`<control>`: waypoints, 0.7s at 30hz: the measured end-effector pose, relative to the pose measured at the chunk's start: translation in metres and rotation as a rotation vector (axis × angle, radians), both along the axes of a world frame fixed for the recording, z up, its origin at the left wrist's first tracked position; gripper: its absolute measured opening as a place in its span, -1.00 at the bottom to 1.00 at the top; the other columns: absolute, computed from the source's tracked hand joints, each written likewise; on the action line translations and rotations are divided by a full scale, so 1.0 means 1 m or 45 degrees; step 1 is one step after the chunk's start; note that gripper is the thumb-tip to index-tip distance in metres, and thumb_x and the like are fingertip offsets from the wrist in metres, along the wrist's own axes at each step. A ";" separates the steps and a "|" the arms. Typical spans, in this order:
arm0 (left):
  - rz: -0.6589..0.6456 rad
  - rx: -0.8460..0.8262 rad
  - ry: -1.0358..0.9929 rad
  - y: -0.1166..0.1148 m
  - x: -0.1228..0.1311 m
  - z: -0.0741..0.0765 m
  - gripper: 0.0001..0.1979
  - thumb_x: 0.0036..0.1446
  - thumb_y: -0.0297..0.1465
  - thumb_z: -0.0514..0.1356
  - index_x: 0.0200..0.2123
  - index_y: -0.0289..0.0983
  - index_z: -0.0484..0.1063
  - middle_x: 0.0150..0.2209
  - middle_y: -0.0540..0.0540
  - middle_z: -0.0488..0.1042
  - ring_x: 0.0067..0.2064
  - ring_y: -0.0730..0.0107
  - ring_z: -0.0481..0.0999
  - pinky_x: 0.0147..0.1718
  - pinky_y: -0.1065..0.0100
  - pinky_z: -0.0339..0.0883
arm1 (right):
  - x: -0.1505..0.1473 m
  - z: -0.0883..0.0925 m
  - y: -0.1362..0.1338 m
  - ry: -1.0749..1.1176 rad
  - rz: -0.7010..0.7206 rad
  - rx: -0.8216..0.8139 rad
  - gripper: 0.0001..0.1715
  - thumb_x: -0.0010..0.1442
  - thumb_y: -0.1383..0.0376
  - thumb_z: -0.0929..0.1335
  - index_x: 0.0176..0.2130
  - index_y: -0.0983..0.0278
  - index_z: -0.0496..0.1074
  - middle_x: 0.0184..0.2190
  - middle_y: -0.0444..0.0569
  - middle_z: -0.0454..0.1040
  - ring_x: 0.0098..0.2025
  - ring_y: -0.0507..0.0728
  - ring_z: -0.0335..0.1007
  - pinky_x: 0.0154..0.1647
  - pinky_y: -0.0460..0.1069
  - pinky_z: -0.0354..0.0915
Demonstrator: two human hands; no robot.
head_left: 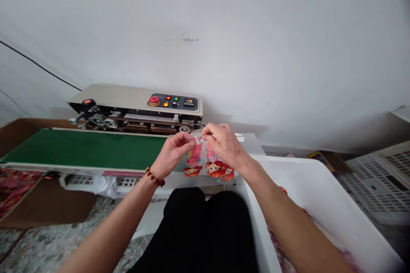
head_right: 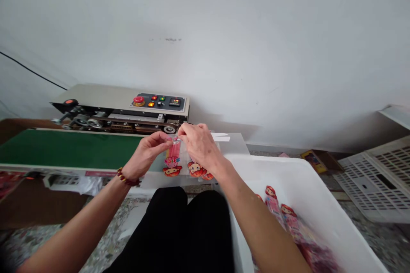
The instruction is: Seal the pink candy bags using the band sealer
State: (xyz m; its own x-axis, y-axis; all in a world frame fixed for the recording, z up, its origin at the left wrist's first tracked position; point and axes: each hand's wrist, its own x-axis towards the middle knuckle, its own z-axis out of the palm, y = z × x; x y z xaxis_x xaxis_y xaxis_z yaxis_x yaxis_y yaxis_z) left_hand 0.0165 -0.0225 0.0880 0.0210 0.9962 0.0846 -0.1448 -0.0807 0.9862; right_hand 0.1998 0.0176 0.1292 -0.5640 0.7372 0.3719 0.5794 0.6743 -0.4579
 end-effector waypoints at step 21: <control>0.110 0.063 0.430 0.020 -0.012 -0.029 -0.77 0.14 -0.21 0.26 -0.33 -0.28 0.54 -0.41 -0.02 0.53 -0.37 0.38 0.44 -0.34 0.37 0.29 | -0.013 -0.029 0.019 -0.056 -0.141 -0.048 -0.83 0.35 0.39 0.27 -0.21 0.19 0.44 -0.29 -0.15 0.62 -0.20 0.09 0.51 0.07 0.06 0.13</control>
State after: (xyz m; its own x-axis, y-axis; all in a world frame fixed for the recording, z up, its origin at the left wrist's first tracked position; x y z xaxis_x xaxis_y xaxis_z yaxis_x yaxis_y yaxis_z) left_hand 0.0050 -0.0027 0.0586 -0.0286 0.9904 0.1353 0.1982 -0.1270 0.9719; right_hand 0.1867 0.0369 0.1001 -0.4934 0.8090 0.3195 0.6698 0.5877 -0.4538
